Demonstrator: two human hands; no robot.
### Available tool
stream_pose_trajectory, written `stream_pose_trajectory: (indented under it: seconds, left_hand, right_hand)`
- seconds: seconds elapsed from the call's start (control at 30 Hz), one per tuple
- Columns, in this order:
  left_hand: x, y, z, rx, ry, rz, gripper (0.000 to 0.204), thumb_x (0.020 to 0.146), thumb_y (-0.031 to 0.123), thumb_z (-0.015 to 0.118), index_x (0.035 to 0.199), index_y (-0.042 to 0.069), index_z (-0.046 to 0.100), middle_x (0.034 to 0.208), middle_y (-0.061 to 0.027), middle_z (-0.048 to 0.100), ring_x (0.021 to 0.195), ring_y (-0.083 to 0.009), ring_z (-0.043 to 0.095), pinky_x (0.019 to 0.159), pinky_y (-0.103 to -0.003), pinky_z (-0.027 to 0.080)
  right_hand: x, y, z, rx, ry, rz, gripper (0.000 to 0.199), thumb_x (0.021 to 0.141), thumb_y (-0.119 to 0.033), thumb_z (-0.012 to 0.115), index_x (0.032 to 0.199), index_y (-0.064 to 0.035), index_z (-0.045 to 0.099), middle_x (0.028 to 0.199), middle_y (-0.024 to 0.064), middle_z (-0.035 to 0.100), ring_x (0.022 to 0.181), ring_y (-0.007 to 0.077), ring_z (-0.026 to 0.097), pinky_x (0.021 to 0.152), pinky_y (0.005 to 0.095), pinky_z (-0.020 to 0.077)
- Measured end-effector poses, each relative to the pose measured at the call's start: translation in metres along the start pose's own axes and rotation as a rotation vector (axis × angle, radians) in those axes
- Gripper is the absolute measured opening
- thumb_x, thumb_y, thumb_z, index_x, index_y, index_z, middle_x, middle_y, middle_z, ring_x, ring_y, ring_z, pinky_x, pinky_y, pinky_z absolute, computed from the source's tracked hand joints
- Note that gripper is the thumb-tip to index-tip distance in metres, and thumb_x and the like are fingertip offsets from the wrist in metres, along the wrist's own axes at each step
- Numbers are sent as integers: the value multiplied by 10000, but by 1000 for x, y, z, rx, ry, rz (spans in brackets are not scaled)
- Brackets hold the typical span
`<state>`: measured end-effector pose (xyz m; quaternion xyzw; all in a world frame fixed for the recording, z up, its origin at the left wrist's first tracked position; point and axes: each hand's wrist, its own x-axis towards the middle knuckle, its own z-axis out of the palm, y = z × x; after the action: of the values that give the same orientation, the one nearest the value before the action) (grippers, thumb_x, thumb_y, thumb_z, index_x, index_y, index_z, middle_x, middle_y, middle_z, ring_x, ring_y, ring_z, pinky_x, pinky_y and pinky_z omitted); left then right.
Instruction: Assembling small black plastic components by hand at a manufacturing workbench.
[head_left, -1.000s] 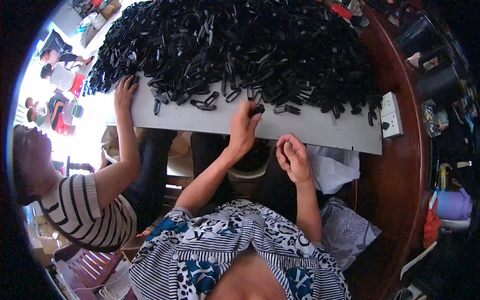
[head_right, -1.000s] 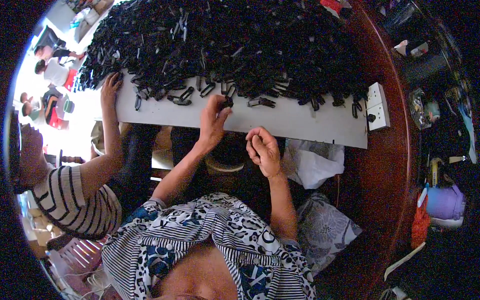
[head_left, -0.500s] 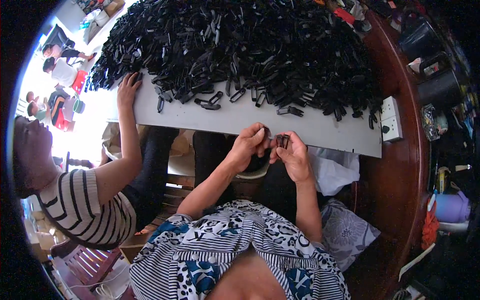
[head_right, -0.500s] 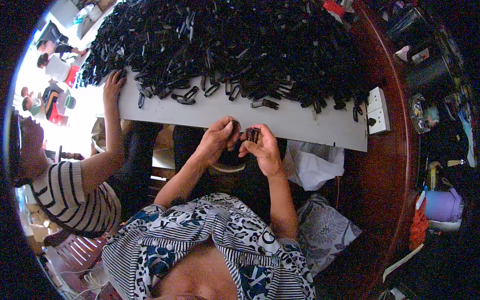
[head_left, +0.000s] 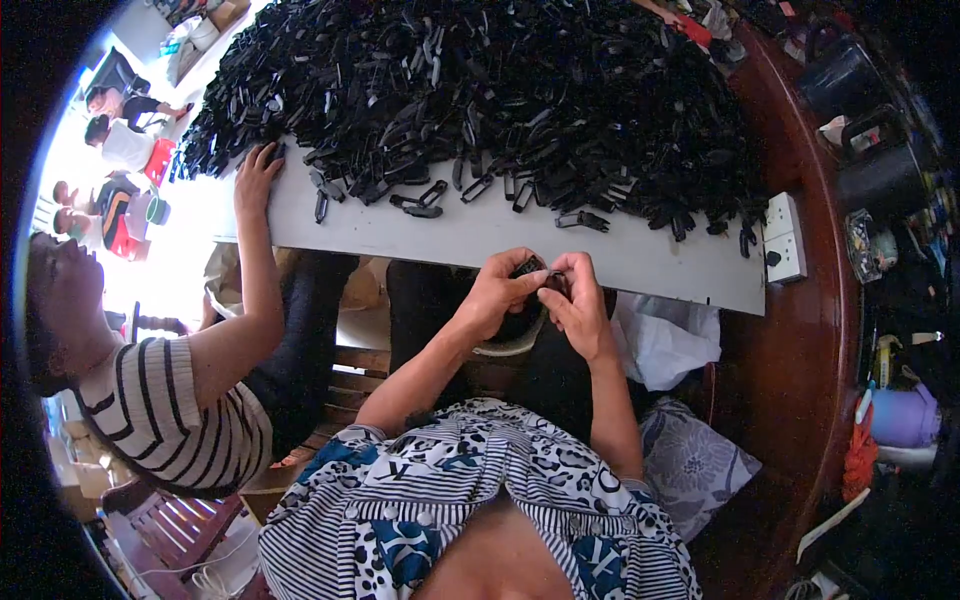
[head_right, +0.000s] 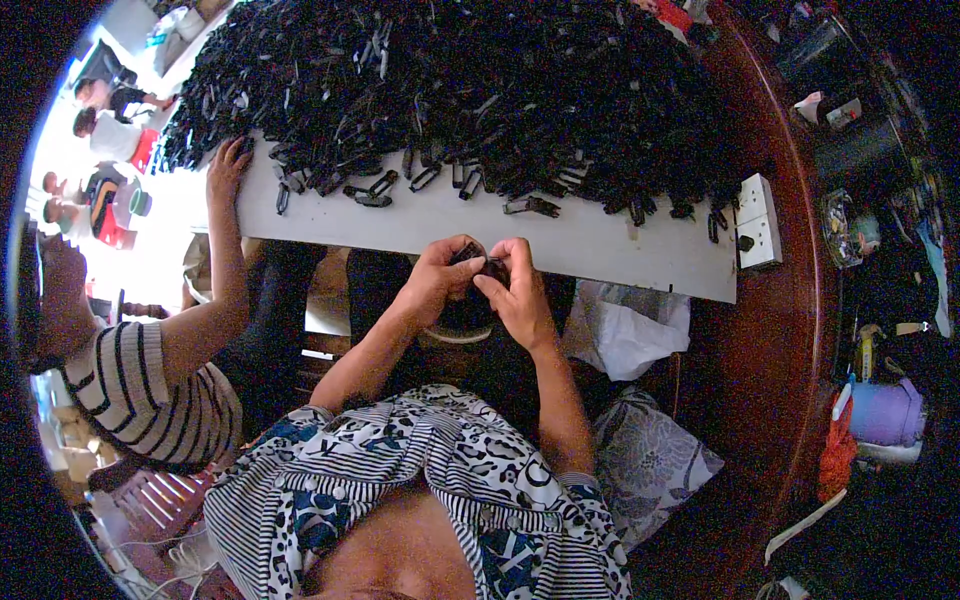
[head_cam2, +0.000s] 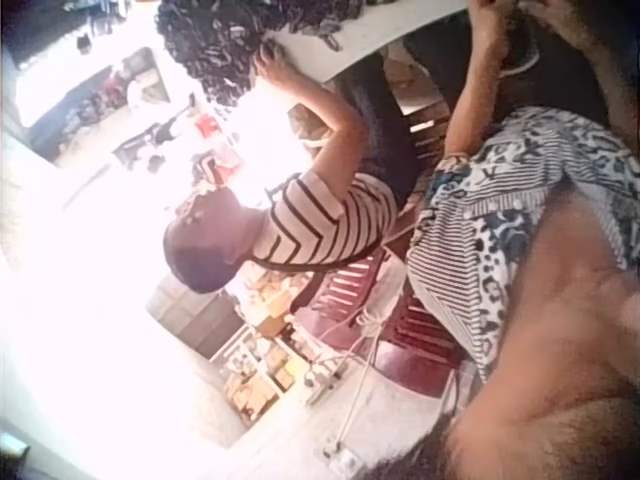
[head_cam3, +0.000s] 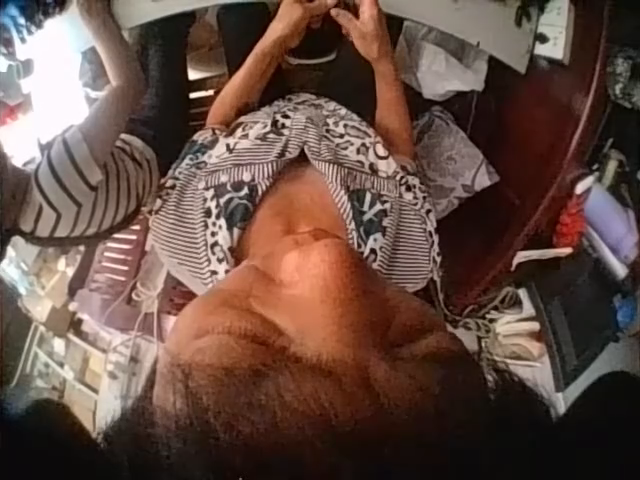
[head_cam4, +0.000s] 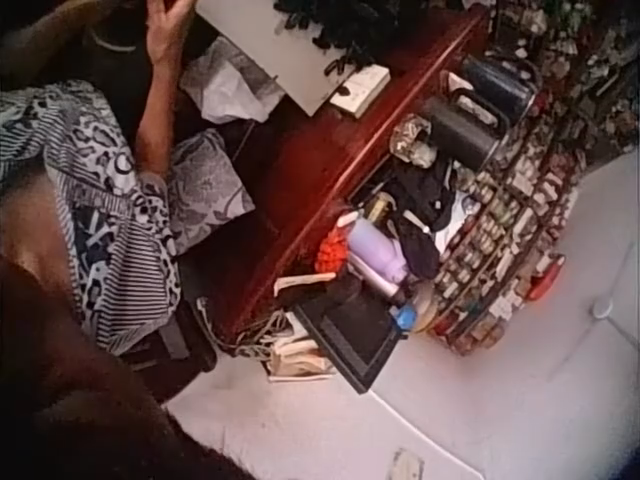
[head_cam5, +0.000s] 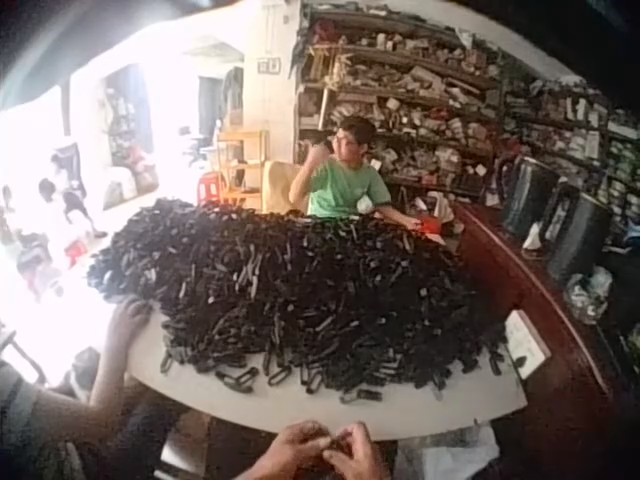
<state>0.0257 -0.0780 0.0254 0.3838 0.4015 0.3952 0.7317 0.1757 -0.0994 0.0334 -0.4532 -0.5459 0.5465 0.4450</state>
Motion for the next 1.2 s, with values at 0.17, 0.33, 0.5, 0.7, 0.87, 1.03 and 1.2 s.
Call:
stream_pose_trajectory:
  seconds: [0.17, 0.33, 0.5, 0.7, 0.87, 1.03, 1.2]
  left_hand:
    - [-1, -1, 4, 69, -41, 31, 90, 878, 124, 570, 838, 44, 569, 648, 44, 472, 508, -34, 335, 455, -194, 253]
    - [-2, 0, -1, -306, -20, -55, 105, 901, 141, 549, 839, 56, 534, 612, 57, 404, 501, -46, 315, 464, -204, 265]
    - [-2, -2, 0, -244, -19, 0, 140, 912, 161, 539, 811, 73, 502, 613, 59, 377, 509, -48, 312, 467, -205, 268]
    - [-7, 0, 1, -338, -55, -12, 179, 943, 260, 489, 873, 95, 492, 660, 36, 416, 517, -60, 332, 471, -205, 279]
    - [-1, -7, -4, -238, -63, 47, 256, 960, 360, 427, 976, 110, 479, 641, 9, 425, 496, -75, 334, 447, -208, 274]
    - [-8, -1, -5, -439, -114, -11, 367, 943, 426, 426, 1022, 77, 509, 601, -21, 449, 430, -87, 329, 396, -227, 267]
    - [-7, -6, -5, -388, -37, -11, 332, 969, 392, 380, 948, 85, 504, 575, -9, 418, 429, -73, 290, 383, -210, 229]
  right_hand:
    - [0, 15, -7, -93, 28, -10, 333, 900, -300, 547, 1021, -15, 423, 886, 94, 511, 854, 191, 518, 766, 301, 417]
    - [-2, 0, 0, -496, 309, -280, 427, 842, -364, 605, 1092, -38, 489, 887, 122, 503, 814, 257, 536, 710, 360, 444]
    - [-6, -7, 5, -1123, 192, -604, 388, 728, -136, 679, 1074, -63, 520, 753, 85, 458, 699, 253, 563, 556, 354, 461]
    - [-3, -18, 2, -765, 323, -432, 173, 826, -71, 575, 978, -6, 526, 865, 165, 566, 772, 366, 562, 668, 395, 449]
    - [1, -11, 1, -671, 278, -365, 188, 880, -145, 529, 995, 4, 522, 881, 186, 579, 794, 366, 573, 692, 383, 448]
    - [2, -13, 3, -605, 174, -328, 214, 867, -171, 547, 1007, -11, 524, 901, 179, 593, 802, 373, 584, 676, 407, 458]
    - [6, -18, 3, -752, 92, -363, 216, 848, -145, 557, 1009, -3, 533, 882, 183, 600, 801, 374, 583, 685, 406, 456]
